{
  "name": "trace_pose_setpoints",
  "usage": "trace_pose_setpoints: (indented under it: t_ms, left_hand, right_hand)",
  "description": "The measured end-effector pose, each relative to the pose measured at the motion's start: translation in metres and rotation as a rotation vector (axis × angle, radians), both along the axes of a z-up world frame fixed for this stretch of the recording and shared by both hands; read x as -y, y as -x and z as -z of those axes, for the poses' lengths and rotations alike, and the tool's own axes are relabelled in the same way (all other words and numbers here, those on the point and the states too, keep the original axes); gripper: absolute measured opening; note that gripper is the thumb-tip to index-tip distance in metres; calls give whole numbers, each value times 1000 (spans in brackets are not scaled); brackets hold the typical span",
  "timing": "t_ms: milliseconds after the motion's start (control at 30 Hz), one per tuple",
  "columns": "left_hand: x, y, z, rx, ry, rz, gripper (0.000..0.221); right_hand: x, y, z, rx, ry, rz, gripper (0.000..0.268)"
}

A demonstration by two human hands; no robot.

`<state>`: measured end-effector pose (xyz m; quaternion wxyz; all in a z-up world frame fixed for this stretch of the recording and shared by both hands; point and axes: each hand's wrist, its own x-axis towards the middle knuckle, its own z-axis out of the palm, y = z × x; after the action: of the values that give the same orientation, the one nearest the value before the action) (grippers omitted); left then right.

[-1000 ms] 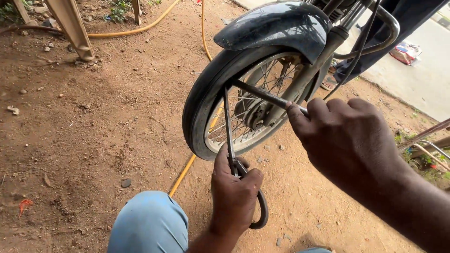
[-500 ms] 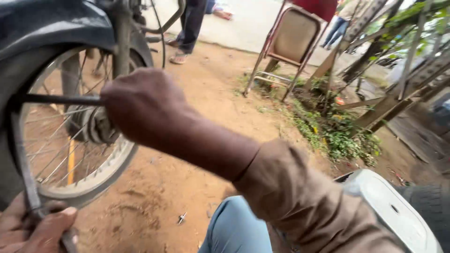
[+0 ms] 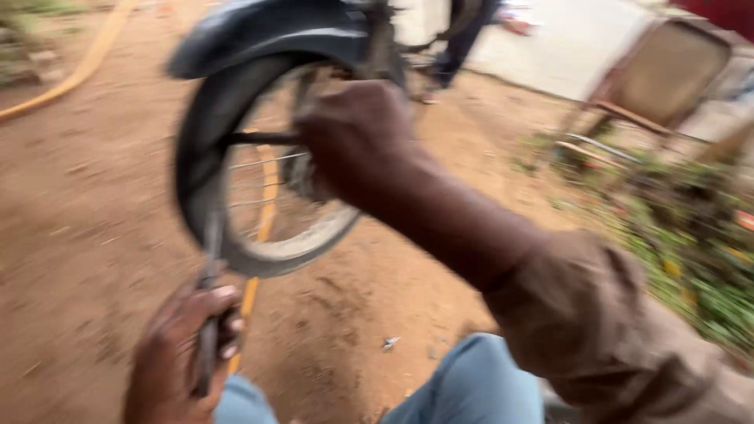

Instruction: The person removes the front wheel of a motorcycle and uses metal levers to pry the tire away from the rim. After pulling out the inner tube, the person reinserts it and uses the levers to reseat the tire onto the wheel.

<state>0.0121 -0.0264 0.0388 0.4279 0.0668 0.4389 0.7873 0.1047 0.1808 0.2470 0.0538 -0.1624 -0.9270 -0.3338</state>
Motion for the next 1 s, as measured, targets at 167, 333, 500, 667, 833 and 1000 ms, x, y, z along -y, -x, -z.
trace_pose_setpoints:
  t_ms: [167, 333, 500, 667, 833, 1000]
  left_hand:
    - [14, 0, 0, 35, 53, 35, 42]
    - [13, 6, -16, 92, 12, 107, 32]
    - [11, 20, -28, -39, 45, 161, 29]
    - [3, 30, -35, -106, 27, 171, 18]
    - [-8, 28, -39, -68, -22, 138, 17]
    - [-16, 41, -51, 48, 49, 146, 16]
  right_hand:
    - [-14, -6, -6, 120, -73, 54, 23]
    - [-25, -15, -11, 73, -145, 48, 13]
    - [-16, -17, -16, 78, -109, 81, 11]
    - [-13, -16, -14, 51, -140, 31, 8]
    - [-9, -16, -15, 52, -123, 73, 9]
    - [-20, -17, -10, 45, -159, 52, 9]
